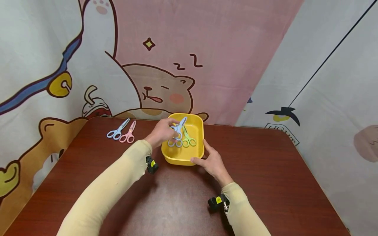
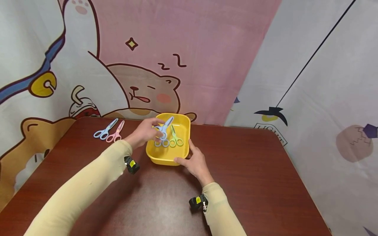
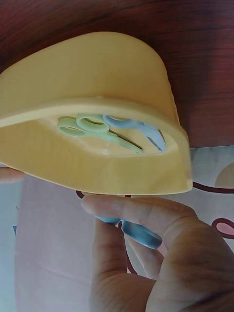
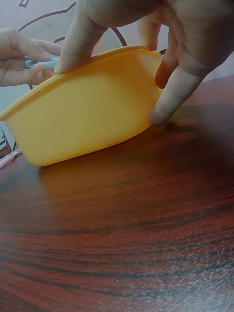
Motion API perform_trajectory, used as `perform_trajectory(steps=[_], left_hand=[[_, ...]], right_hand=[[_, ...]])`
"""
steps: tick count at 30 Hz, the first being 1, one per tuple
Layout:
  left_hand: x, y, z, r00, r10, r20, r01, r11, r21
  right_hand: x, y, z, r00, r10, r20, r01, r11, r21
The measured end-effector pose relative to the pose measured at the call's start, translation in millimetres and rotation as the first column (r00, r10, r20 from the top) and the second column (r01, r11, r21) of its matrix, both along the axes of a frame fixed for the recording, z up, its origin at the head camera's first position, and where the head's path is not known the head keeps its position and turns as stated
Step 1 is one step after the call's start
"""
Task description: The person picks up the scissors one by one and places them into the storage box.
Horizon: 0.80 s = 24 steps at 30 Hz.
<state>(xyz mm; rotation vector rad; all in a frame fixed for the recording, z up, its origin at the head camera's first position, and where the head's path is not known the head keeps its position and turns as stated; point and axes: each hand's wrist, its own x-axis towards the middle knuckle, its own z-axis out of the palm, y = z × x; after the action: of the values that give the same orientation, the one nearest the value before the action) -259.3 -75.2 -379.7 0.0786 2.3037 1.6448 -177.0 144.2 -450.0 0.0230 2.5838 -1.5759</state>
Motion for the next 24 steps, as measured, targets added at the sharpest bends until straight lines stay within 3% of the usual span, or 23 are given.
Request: perform_trajectory(steps=[24], left_hand=[[-6.5,19,-4.5,0.999,0.021,0.047,-0.018,0.997,-0.073]], right_hand=[[-0.5,3,2.0,1.0,0.0,0.007,0.0,1.0,-0.005]])
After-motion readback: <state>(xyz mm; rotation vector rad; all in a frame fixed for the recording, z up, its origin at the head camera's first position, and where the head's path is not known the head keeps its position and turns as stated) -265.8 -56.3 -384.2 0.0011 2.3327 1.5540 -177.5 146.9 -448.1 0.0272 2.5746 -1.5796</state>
